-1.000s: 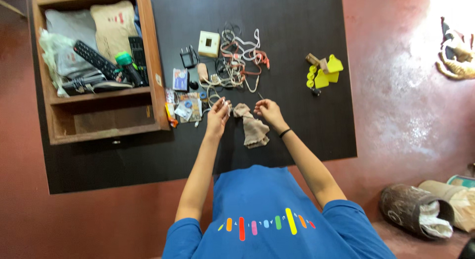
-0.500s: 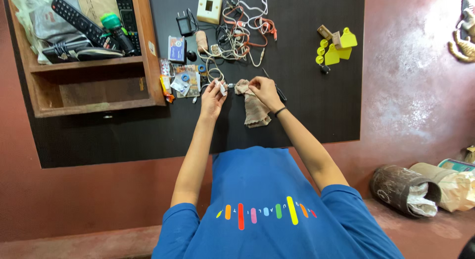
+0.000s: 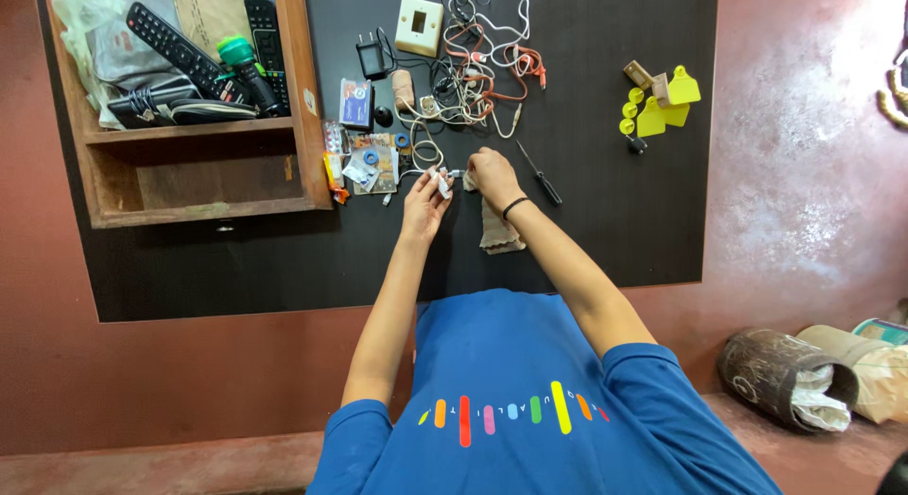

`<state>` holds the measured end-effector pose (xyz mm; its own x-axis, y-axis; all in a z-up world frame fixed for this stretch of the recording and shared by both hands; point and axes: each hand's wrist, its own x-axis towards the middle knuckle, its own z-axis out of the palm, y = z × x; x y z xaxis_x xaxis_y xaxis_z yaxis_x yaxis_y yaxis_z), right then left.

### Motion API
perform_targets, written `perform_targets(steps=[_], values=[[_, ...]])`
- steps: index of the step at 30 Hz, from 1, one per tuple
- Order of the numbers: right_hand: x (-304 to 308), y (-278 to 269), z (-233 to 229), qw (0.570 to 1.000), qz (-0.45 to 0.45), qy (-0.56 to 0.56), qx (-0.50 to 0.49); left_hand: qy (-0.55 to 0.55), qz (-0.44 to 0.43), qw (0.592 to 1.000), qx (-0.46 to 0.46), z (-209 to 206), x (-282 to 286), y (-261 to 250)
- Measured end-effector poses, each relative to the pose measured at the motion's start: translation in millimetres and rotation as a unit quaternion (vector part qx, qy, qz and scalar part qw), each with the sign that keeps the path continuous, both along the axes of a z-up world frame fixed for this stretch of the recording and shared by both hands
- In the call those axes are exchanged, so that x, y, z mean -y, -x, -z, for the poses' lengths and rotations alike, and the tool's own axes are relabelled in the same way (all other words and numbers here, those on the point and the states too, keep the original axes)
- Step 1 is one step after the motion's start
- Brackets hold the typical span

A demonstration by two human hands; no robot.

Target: The person works at a table with various electronic components and tools. They use a screwdriver to manipulate a small white device, repeatedly wiping it with a cloth and adjusting its parts. The person handles wires and other small items on the table throughout the clip.

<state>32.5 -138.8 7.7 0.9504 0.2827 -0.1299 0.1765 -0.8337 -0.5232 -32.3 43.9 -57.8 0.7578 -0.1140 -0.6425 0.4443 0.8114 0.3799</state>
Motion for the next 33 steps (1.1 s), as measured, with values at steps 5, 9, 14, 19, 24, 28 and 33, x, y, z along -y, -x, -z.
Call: perform_targets(steps=[5, 9, 14, 19, 24, 28, 33], values=[[-5, 1, 6, 0.997, -0.047, 0.059, 0.017, 0.006, -0.007, 1.000, -0.005, 4, 0, 3], [-3, 3, 4, 0.991, -0.093, 0.094, 0.026, 0.006, -0.006, 1.000, -0.009, 7, 2, -1], [-10, 5, -6, 0.988, -0.106, 0.114, 0.019, 0.011, -0.005, 1.000, -0.019, 8, 7, -4], [13, 1, -25, 0.998, 0.014, -0.061, 0.014, 0.015, 0.008, 1.000, -0.012, 4, 13, -6], [89, 4, -44, 0.994, 0.088, -0.055, 0.025, 0.018, 0.021, 1.000, 0.000, -4, 22, -6], [125, 6, -34, 0.993, 0.110, 0.027, 0.037, 0.025, 0.038, 0.999, -0.010, -12, 40, -9], [132, 13, -16, 0.990, 0.119, 0.036, 0.071, 0.008, 0.056, 0.998, -0.031, -23, 49, -12]])
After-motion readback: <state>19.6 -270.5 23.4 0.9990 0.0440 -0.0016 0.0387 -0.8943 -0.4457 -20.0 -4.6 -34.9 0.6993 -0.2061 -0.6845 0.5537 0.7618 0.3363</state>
